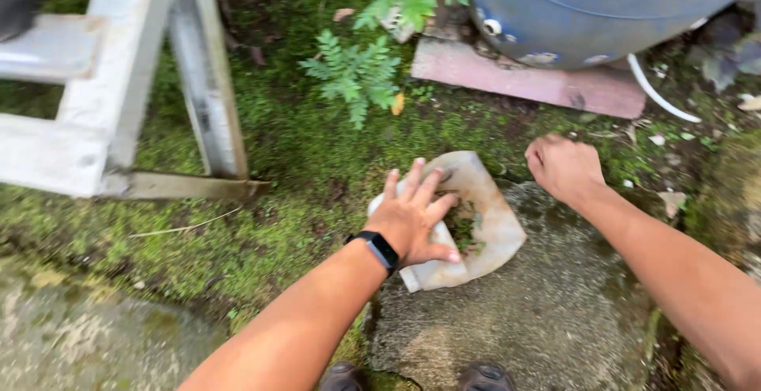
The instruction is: Cleaning the garden area by sweeping and collecting debris into a container.
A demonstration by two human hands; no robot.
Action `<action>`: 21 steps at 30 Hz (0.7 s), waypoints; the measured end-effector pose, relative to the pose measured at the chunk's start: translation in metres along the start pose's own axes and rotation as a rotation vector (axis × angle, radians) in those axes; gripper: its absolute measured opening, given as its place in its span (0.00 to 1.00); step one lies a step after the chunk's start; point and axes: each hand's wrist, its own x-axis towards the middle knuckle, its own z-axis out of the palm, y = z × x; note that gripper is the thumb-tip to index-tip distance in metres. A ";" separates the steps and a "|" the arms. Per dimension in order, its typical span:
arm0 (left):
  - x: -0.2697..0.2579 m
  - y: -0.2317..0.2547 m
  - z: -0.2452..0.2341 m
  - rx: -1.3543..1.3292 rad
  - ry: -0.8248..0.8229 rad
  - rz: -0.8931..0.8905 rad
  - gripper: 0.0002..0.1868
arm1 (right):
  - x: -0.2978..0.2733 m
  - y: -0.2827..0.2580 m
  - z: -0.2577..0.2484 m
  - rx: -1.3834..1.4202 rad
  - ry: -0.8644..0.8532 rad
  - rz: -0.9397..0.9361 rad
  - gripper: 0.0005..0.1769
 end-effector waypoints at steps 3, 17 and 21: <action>0.002 -0.001 0.005 0.035 0.002 0.020 0.56 | -0.013 -0.027 0.007 0.187 -0.034 -0.174 0.10; 0.003 -0.001 -0.015 0.151 0.001 0.205 0.15 | -0.088 -0.128 -0.102 0.226 -0.278 -0.310 0.17; -0.010 -0.002 -0.031 0.188 0.125 0.127 0.11 | -0.099 -0.141 -0.127 0.260 -0.169 -0.388 0.21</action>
